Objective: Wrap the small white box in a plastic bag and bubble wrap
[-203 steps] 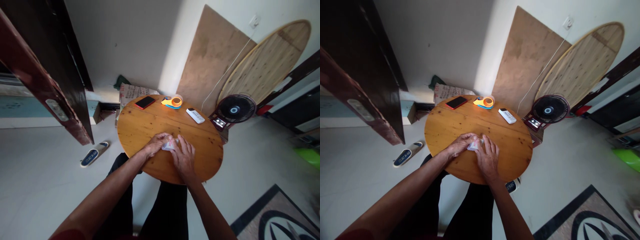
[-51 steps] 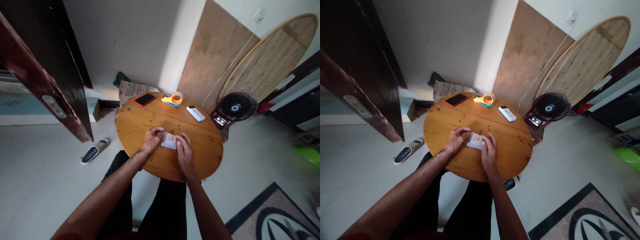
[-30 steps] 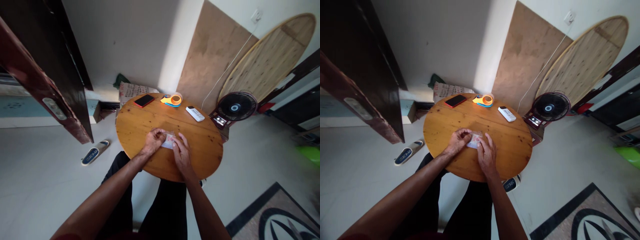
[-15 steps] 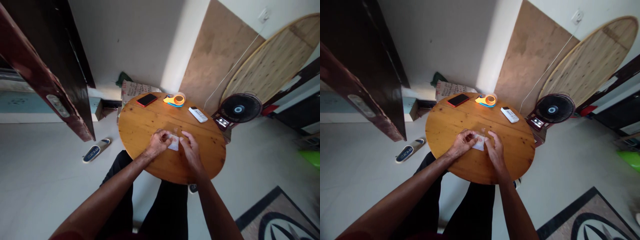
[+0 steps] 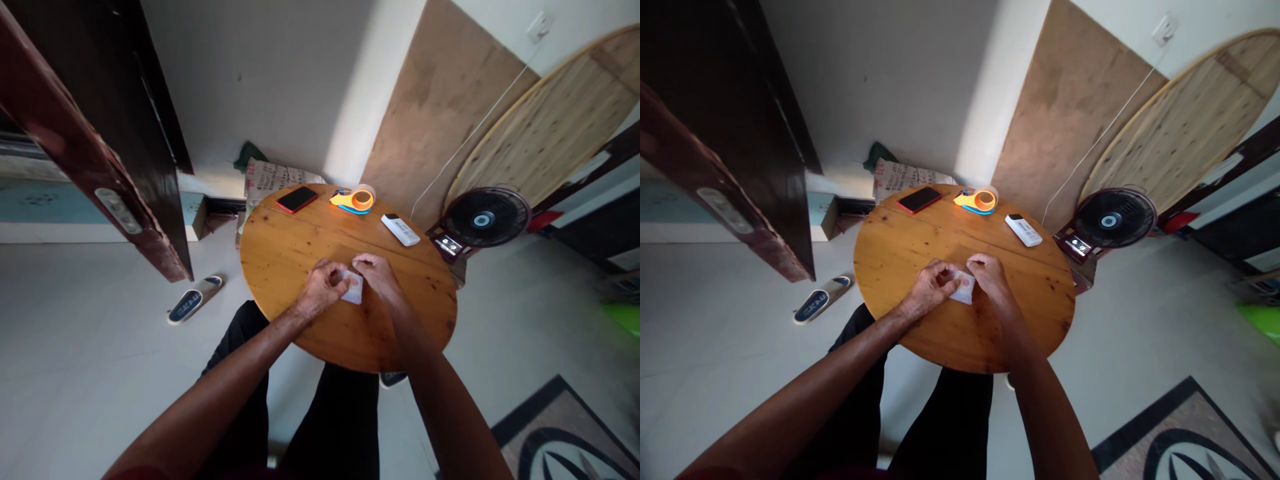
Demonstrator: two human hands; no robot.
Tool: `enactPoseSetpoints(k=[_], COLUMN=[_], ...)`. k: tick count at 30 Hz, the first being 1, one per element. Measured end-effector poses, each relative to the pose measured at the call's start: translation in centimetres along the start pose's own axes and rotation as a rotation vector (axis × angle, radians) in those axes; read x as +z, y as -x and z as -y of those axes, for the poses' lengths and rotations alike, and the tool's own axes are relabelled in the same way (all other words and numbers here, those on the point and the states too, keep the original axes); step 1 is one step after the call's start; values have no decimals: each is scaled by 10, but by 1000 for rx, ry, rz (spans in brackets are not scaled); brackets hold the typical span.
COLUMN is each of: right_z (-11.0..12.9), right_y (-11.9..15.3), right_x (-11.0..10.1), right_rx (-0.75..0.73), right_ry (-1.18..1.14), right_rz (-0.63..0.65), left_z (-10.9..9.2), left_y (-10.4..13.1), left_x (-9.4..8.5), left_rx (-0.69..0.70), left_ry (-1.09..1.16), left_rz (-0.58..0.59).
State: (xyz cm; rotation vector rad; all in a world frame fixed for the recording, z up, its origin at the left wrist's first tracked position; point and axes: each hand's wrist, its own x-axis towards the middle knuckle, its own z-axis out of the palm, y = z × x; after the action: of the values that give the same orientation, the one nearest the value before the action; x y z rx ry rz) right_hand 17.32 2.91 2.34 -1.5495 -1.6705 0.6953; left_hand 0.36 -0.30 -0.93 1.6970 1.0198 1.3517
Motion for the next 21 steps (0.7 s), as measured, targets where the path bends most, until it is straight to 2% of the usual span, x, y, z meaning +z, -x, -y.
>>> enactPoseSetpoints(k=[4, 9, 14, 18, 21], right_z=[11, 25, 25, 24, 30], right_y=[1, 13, 25, 35, 49], right_x=[-2, -5, -6, -6, -8], right_rx=[-13, -6, -57, -187, -366], right_ry=[1, -31, 9, 82, 312], right_rz=[-2, 98, 79, 43, 14], left_z=[-2, -3, 2, 6, 6], left_y=[-1, -3, -3, -3, -2], left_x=[0, 0, 3, 6, 6], left_rx=[-52, -111, -102, -62, -57], left_ry=[47, 84, 117, 105, 76], left_rz=[26, 59, 61, 48, 36])
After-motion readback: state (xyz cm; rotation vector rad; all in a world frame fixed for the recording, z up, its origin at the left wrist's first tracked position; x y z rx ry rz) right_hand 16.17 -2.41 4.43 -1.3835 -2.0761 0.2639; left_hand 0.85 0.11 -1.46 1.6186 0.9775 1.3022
